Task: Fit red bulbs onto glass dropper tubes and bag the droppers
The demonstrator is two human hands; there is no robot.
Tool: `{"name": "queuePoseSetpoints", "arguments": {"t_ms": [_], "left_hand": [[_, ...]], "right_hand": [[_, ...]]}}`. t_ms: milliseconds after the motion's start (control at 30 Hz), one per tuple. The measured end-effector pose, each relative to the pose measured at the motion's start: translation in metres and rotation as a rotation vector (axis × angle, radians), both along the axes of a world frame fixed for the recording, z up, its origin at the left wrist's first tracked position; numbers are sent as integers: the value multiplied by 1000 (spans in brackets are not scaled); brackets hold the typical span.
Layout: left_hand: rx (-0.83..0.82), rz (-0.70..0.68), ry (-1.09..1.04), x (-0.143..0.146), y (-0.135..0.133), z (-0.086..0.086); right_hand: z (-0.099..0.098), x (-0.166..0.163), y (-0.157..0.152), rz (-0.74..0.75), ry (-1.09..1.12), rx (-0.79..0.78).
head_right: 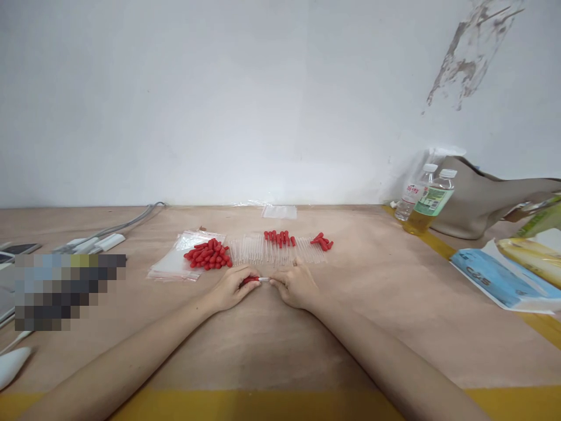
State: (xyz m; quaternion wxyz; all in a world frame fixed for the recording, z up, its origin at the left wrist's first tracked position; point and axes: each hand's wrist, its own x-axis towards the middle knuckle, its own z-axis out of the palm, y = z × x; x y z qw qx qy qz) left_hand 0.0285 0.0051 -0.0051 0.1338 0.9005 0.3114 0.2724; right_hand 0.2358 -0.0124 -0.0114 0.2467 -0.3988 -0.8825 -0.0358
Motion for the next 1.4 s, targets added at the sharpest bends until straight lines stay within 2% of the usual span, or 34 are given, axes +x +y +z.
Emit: {"name": "queuePoseSetpoints", "arguments": {"t_ms": [167,567,667,767,833,900,1000,1100,1200,1400], "left_hand": [[36,-38,42,-1,-2,0],[73,-47,57,-1,0,-2],[67,-25,-5,0,0,-1],[54,59,-93,-1,1,-3],[52,139,-132,-3,3,-6],[41,187,-141,-5,4,-9],[16,186,-119,-7,5,-12],[-8,190,-102,-6,5,-11],[-22,188,-94,-5,5,-10],[-1,189,-107,-6,6,-10]], "right_hand": [[-1,-3,0,40,-25,-28],[-1,-11,1,34,-1,-61],[5,-12,0,20,-5,-67],[17,-6,2,-3,-30,-33],[25,4,8,-67,-4,-25],[31,19,19,-206,106,-68],[34,36,40,-464,268,-201],[31,37,59,-626,298,-342],[26,25,70,-695,307,-399],[18,12,75,-688,300,-408]]}}
